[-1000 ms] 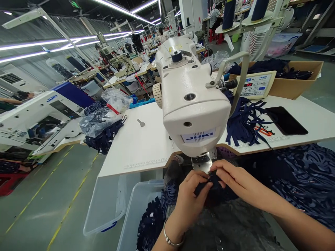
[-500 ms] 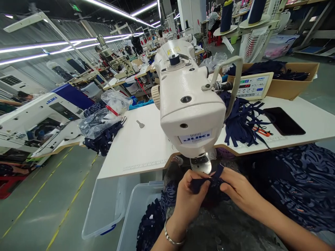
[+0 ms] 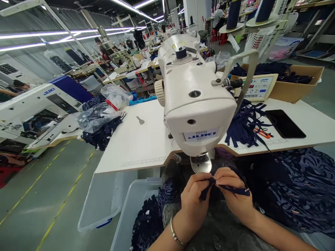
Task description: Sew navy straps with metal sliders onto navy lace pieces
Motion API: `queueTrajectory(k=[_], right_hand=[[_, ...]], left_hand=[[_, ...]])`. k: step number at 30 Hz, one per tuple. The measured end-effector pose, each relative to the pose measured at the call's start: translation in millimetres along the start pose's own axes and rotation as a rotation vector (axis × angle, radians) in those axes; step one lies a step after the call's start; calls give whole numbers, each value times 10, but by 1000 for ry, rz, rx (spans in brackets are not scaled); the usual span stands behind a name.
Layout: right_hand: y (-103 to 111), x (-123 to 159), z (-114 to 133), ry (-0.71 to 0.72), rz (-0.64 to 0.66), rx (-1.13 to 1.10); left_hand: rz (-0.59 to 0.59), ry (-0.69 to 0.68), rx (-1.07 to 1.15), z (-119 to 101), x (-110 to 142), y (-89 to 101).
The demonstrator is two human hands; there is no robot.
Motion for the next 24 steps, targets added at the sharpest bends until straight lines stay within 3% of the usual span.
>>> queueTrajectory(k=[7,11,15,18,20,24], right_hand=[[49,62,-8,53,44,134],[28,27,-17,7,107,103],[34,-72,-125,-393,120,18],[-24,-109,-181,-709,257,-50],[-54,-136,-184,-829,326,-105],[-42,-186,-213,-921,278,-132]], left_hand=[[14,24,85,26,31,-20],[57,239,204,129,36,-45],[94,640,373,317,127,-88],[88,861,501,396,228,-113],[86,950,569,414,284,-130],[75,1049,693,412,353,-185]])
Point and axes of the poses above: each hand's wrist, its own x-axis away from the middle knuckle, its own y-axis out of the back of the hand, z = x × y, the point moved 6 cm from there along -x, towards the middle knuckle
